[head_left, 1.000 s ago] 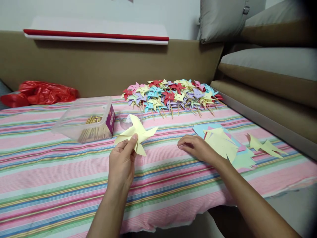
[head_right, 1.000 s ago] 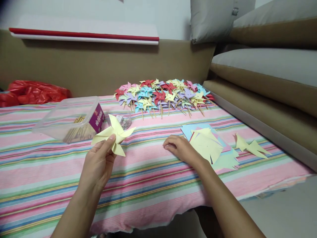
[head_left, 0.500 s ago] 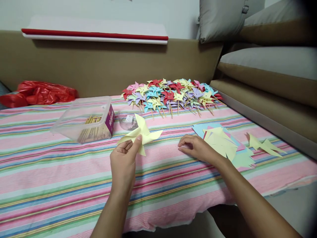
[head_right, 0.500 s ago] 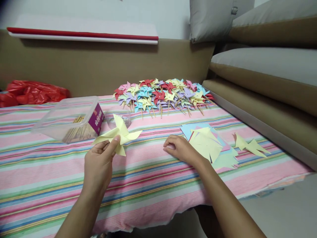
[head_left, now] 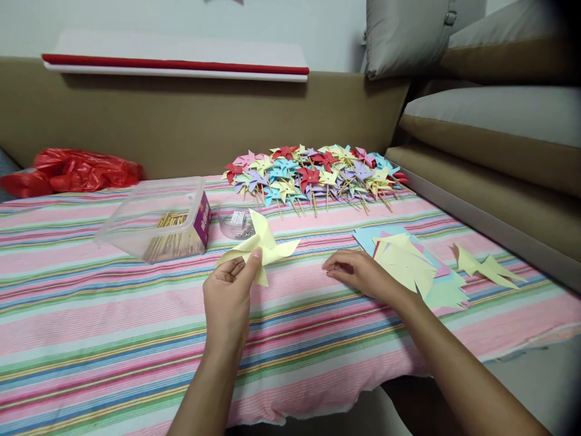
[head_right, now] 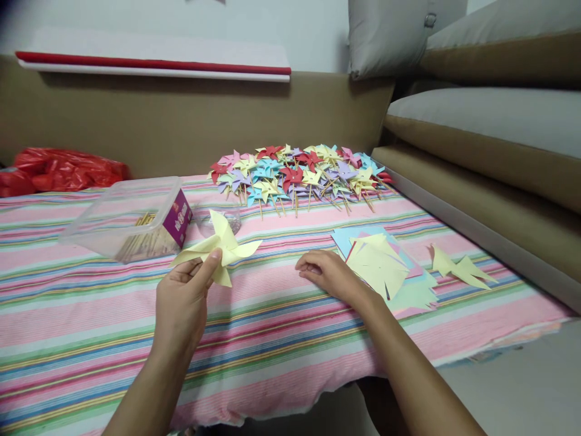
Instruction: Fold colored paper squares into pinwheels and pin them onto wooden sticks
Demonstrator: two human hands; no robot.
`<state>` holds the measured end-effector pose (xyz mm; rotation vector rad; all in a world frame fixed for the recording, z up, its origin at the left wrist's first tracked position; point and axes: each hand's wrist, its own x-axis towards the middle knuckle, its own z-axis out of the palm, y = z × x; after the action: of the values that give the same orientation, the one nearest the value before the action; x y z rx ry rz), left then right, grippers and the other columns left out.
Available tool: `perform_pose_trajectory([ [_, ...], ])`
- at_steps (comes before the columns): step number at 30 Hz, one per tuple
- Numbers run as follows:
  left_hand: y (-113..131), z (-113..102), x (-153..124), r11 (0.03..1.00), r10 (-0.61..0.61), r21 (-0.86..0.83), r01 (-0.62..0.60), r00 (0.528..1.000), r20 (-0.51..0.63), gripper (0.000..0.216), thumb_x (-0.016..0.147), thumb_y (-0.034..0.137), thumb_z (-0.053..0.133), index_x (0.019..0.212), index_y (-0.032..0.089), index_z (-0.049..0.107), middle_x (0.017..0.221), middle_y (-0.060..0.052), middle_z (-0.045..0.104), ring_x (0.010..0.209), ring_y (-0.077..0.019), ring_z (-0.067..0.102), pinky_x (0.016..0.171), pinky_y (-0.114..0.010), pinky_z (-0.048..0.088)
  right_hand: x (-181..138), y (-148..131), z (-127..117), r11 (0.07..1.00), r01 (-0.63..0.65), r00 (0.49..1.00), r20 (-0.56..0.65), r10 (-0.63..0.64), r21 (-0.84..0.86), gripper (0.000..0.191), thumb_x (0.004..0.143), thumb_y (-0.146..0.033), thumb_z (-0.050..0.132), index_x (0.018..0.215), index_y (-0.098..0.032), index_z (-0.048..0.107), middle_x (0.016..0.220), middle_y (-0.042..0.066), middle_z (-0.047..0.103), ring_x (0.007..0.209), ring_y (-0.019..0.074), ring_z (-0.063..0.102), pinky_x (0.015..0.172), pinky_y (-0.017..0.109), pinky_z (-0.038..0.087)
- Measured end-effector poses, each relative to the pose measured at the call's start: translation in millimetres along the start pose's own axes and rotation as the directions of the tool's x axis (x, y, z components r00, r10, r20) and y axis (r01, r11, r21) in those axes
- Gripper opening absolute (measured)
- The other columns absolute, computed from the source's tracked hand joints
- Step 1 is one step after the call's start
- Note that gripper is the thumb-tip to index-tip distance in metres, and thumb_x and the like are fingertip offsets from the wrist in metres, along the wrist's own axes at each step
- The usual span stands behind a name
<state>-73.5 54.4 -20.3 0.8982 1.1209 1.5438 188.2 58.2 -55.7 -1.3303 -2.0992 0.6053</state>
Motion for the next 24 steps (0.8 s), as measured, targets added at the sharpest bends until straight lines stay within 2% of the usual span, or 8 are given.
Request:
perform_pose_trajectory([
  [6, 0.7, 0.9, 0.0, 1.000, 0.007, 0.004, -0.007, 1.000, 0.008, 0.021, 0.072, 0.035, 0.085, 0.077, 0.016, 0.076, 0.078, -0.003, 0.072, 0.071, -0.0149, 0.063, 0.060, -0.023, 0.044, -2.2, -5.1, 0.8, 1.000, -0.010, 1.000, -0.021, 0.010, 0.002, 0.020, 0.096, -0.029, 0.057, 0.086, -0.023, 0.074, 0.091, 0.005, 0.074, 0.086, 0.0210, 0.068, 0.079, 0.034, 0.051],
  [8, 1.0, 1.6, -1.2, 1.000, -0.001, 0.007, 0.001, 1.000, 0.001, 0.022, 0.072, 0.035, 0.085, 0.081, 0.017, 0.078, 0.082, -0.004, 0.074, 0.074, -0.0163, 0.065, 0.063, -0.023, 0.046, -3.7, -21.5, 1.1, 0.995, -0.034, 0.994, -0.105, 0.043, 0.090, 0.016, 0.094, -0.031, 0.061, 0.089, -0.023, 0.074, 0.092, 0.005, 0.074, 0.088, 0.0218, 0.068, 0.081, 0.035, 0.053],
  [10, 0.9, 2.8, -4.0, 0.999, 0.009, 0.054, -0.009, 1.000, 0.003, 0.021, 0.073, 0.035, 0.084, 0.083, 0.017, 0.079, 0.084, -0.005, 0.075, 0.078, -0.0178, 0.066, 0.066, -0.024, 0.048, -4.0, -45.9, 2.9, 0.965, -0.041, 0.966, -0.236, 0.104, 0.259, 0.013, 0.091, -0.035, 0.066, 0.091, -0.024, 0.074, 0.092, 0.005, 0.075, 0.090, 0.0224, 0.069, 0.081, 0.035, 0.054],
  [13, -0.8, 5.9, -10.7, 0.964, 0.104, 0.239, -0.119, 0.992, 0.077, 0.017, 0.078, 0.035, 0.080, 0.083, 0.019, 0.080, 0.081, -0.004, 0.074, 0.076, -0.0181, 0.065, 0.066, -0.025, 0.047, -0.4, -82.9, 10.2, 0.901, 0.015, 0.936, -0.323, 0.140, 0.433, 0.011, 0.089, -0.035, 0.070, 0.091, -0.025, 0.072, 0.089, 0.003, 0.073, 0.086, 0.0206, 0.068, 0.076, 0.033, 0.055],
  [15, -2.8, 8.7, -14.8, 0.920, 0.151, 0.342, -0.192, 0.978, 0.143, 0.015, 0.081, 0.035, 0.078, 0.083, 0.020, 0.080, 0.076, -0.002, 0.071, 0.071, -0.0171, 0.062, 0.064, -0.025, 0.045, 4.5, -98.4, 16.9, 0.899, 0.043, 0.938, -0.327, 0.113, 0.436, 0.006, 0.091, -0.030, 0.069, 0.091, -0.024, 0.072, 0.086, 0.001, 0.072, 0.080, 0.0178, 0.065, 0.073, 0.031, 0.053],
  [17, -4.6, 11.7, -17.0, 0.906, 0.140, 0.373, -0.199, 0.974, 0.180, 0.016, 0.081, 0.036, 0.077, 0.078, 0.020, 0.078, 0.069, -0.001, 0.066, 0.066, -0.0153, 0.057, 0.061, -0.025, 0.043, 9.7, -104.5, 22.8, 0.913, 0.055, 0.935, -0.342, 0.094, 0.403, 0.004, 0.091, -0.025, 0.067, 0.091, -0.024, 0.070, 0.084, 0.000, 0.070, 0.076, 0.0161, 0.062, 0.072, 0.030, 0.052],
  [20, -4.6, 14.9, -16.2, 0.937, 0.070, 0.323, -0.135, 0.977, 0.203, 0.026, 0.080, 0.039, 0.078, 0.065, 0.018, 0.071, 0.060, 0.001, 0.057, 0.058, -0.0128, 0.050, 0.056, -0.024, 0.040, 15.8, -104.3, 26.9, 0.942, 0.066, 0.920, -0.385, 0.070, 0.328, 0.005, 0.092, -0.021, 0.066, 0.089, -0.024, 0.070, 0.085, 0.001, 0.068, 0.079, 0.0169, 0.061, 0.074, 0.032, 0.050],
  [24, -1.4, 15.9, -12.9, 0.981, -0.017, 0.191, -0.025, 0.977, 0.213, 0.023, 0.076, 0.038, 0.081, 0.075, 0.016, 0.075, 0.070, -0.002, 0.066, 0.069, -0.0145, 0.059, 0.062, -0.023, 0.045, 20.8, -103.7, 26.2, 0.963, 0.116, 0.907, -0.420, -0.003, 0.245, 0.007, 0.091, -0.019, 0.067, 0.088, -0.024, 0.071, 0.094, 0.003, 0.062, 0.096, 0.0201, 0.061, 0.087, 0.036, 0.050],
])
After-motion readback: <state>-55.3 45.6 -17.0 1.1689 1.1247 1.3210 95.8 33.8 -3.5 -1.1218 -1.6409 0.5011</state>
